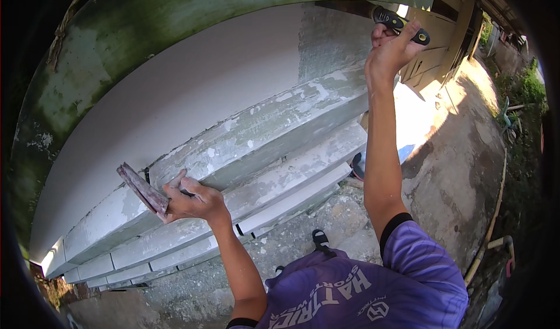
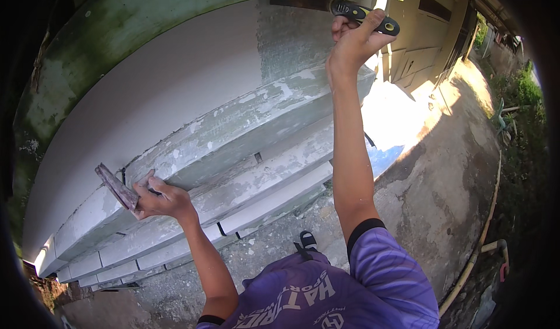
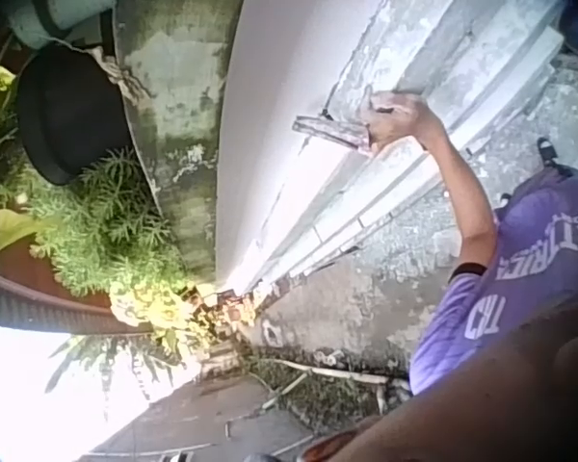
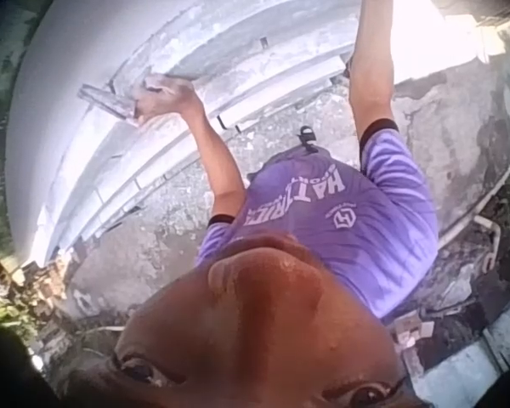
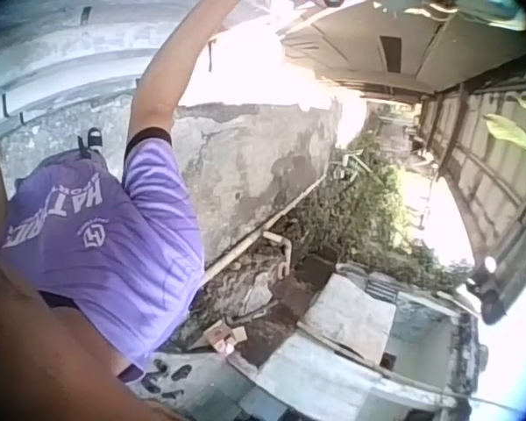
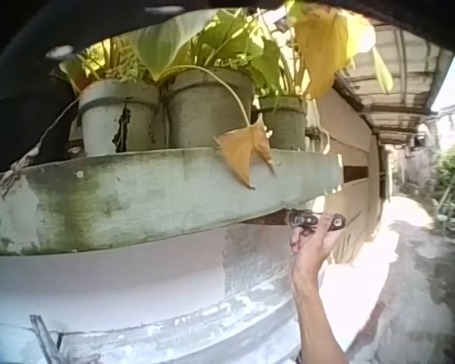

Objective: Applying and smoothing wall putty or joint compound onto a concrete wall using a putty knife.

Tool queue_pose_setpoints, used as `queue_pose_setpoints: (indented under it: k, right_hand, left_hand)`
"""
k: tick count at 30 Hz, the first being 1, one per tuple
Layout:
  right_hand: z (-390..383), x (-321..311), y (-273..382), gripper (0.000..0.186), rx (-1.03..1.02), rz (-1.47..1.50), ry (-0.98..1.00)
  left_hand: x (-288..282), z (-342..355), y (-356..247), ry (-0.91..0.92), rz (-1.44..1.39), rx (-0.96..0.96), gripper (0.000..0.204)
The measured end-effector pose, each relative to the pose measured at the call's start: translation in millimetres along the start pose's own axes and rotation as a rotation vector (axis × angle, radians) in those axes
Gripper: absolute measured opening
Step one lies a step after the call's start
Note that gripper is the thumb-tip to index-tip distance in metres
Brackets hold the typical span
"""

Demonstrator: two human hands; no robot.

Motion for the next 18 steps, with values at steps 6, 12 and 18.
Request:
queue_pose_setpoints:
  k: [6,12,18]
  right_hand:
    - [1.7,1.6,-1.8,0.043,0.004,0.011,0.054]
    - [-5.4,0.4,-3.0,0.046,0.012,-0.057,0.092]
    - [-20.1,-3.2,-10.8,0.045,0.066,-0.031,0.103]
  left_hand:
    - [-0.8,1.7,-5.4,-0.024,0.026,0.02,0.027]
    - [-0.9,-0.6,-1.8,-0.01,0.031,0.003,0.025]
    - [0.4,1.1,-3.2,0.013,-0.007,0.008,0.025]
Point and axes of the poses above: each hand's wrist, its own z-axis towards the middle knuckle, its own x-axis out of the palm, y = z × x, the point moved 9 cm from there along z, towards the middle knuckle, and after that the axes turned 10 degrees about -z, right-handed, at the moved point
